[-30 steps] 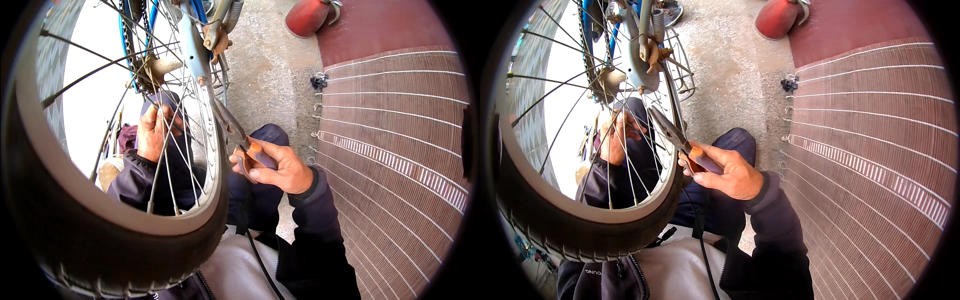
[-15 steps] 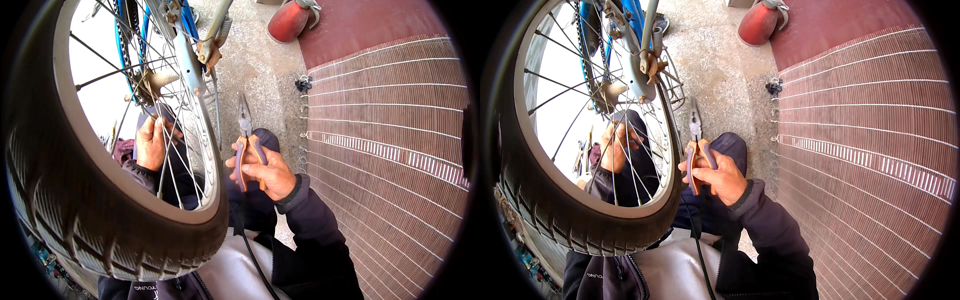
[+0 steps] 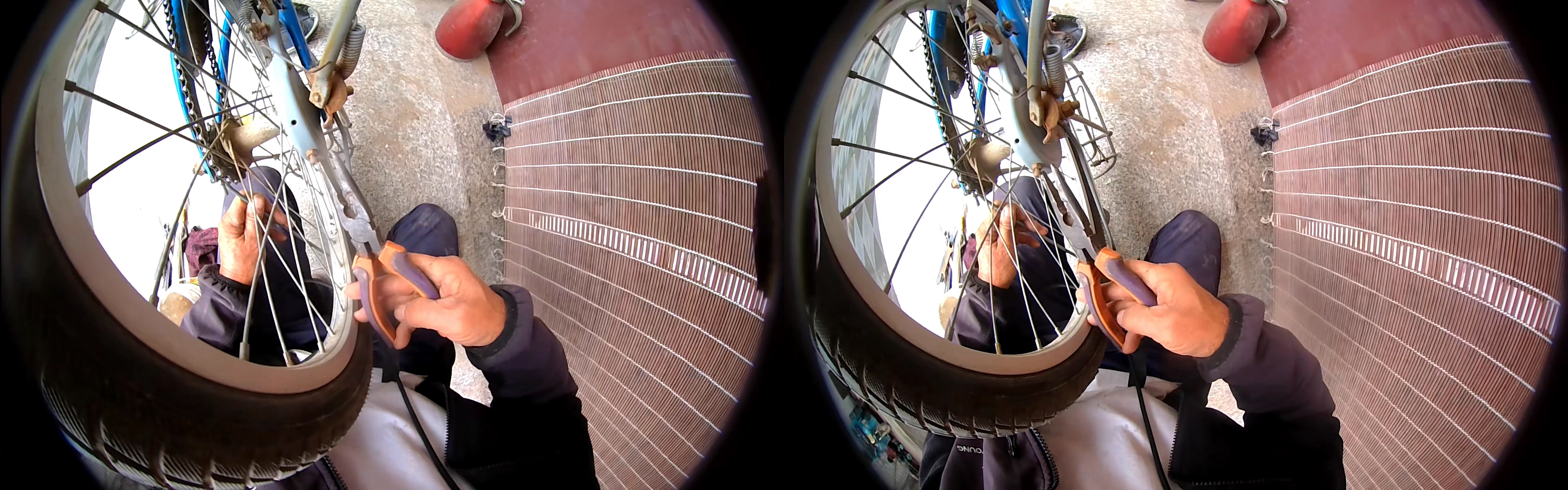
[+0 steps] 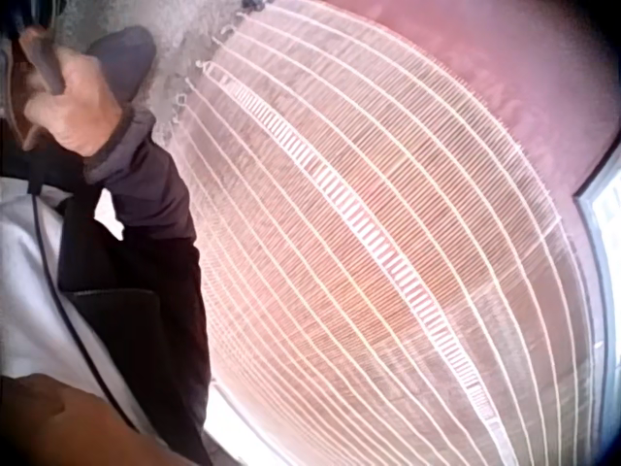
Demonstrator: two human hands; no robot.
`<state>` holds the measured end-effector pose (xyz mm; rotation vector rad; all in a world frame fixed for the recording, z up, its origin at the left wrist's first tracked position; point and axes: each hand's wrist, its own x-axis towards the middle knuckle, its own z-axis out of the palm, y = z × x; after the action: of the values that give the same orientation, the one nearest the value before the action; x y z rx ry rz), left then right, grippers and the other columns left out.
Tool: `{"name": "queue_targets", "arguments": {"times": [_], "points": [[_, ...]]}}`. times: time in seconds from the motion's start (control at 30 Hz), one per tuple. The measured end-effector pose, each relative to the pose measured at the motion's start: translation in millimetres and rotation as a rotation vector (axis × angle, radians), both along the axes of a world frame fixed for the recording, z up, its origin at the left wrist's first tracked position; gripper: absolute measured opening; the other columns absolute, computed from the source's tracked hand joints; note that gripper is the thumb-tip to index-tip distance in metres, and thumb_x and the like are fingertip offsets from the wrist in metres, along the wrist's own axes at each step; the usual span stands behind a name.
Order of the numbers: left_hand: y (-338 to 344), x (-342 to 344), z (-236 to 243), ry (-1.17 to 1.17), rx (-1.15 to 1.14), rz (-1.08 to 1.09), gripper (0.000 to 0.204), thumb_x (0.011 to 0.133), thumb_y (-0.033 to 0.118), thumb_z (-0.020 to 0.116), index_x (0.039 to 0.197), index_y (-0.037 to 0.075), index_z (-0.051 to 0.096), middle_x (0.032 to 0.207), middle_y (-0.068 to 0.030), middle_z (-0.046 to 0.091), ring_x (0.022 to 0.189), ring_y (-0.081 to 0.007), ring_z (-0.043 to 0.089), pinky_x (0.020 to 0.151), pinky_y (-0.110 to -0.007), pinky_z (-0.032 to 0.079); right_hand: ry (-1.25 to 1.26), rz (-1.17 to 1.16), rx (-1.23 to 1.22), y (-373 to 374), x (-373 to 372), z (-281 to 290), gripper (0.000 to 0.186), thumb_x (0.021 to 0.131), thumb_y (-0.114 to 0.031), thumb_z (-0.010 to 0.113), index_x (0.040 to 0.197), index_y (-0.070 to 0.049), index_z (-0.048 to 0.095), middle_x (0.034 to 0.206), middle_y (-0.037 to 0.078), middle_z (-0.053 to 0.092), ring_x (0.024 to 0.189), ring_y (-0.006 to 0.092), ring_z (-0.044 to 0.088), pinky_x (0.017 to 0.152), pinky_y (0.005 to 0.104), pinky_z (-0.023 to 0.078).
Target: The person works on a bicycle wheel by hand and using pliers and a screwdriver to manipulate the spoke area and the axle region while the bike is upside down.
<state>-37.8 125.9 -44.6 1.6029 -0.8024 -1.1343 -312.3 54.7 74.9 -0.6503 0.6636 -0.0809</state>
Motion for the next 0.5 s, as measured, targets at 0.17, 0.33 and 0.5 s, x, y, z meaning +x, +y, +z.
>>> {"name": "queue_targets", "arguments": {"times": [0.17, 0.33, 0.5], "points": [[-0.1, -0.1, -1.2, 0.038, -0.003, 0.005, 0.024, 0.102, 0.025, 0.044, 0.097, 0.005, 0.055, 0.074, -0.0067, 0.063, 0.064, -0.0124, 0.061, 0.053, -0.023, 0.050, 0.032, 0.018, -0.011, 0.7, 2.4, 2.9, 0.057, 0.082, 0.008, 0.044, 0.139, 0.005, 0.036, 0.123, 0.019, 0.059, 0.106, 0.0264, 0.062, 0.068, 0.0298, 0.055], [-3.7, -3.2, -6.6, 0.028, -0.035, -0.018, 0.024, 0.102, 0.026, 0.043, 0.095, 0.006, 0.054, 0.074, -0.0053, 0.062, 0.066, -0.0129, 0.062, 0.053, -0.024, 0.050, 0.060, 0.012, -0.034, -0.3, 1.6, 6.0, 0.051, 0.085, 0.003, 0.048, 0.135, 0.007, 0.041, 0.112, 0.017, 0.064, 0.094, 0.0213, 0.064, 0.064, 0.0281, 0.054], [6.1, 2.3, -1.9, 0.044, -0.029, -0.009, 0.024, 0.102, 0.028, 0.044, 0.096, 0.007, 0.054, 0.075, -0.0055, 0.062, 0.069, -0.0152, 0.065, 0.053, -0.024, 0.049, 0.040, 0.037, -0.049, -5.0, 10.0, 20.2, 0.043, 0.087, -0.003, 0.049, 0.129, 0.007, 0.046, 0.102, 0.016, 0.065, 0.082, 0.0180, 0.064, 0.061, 0.0269, 0.053]]}}
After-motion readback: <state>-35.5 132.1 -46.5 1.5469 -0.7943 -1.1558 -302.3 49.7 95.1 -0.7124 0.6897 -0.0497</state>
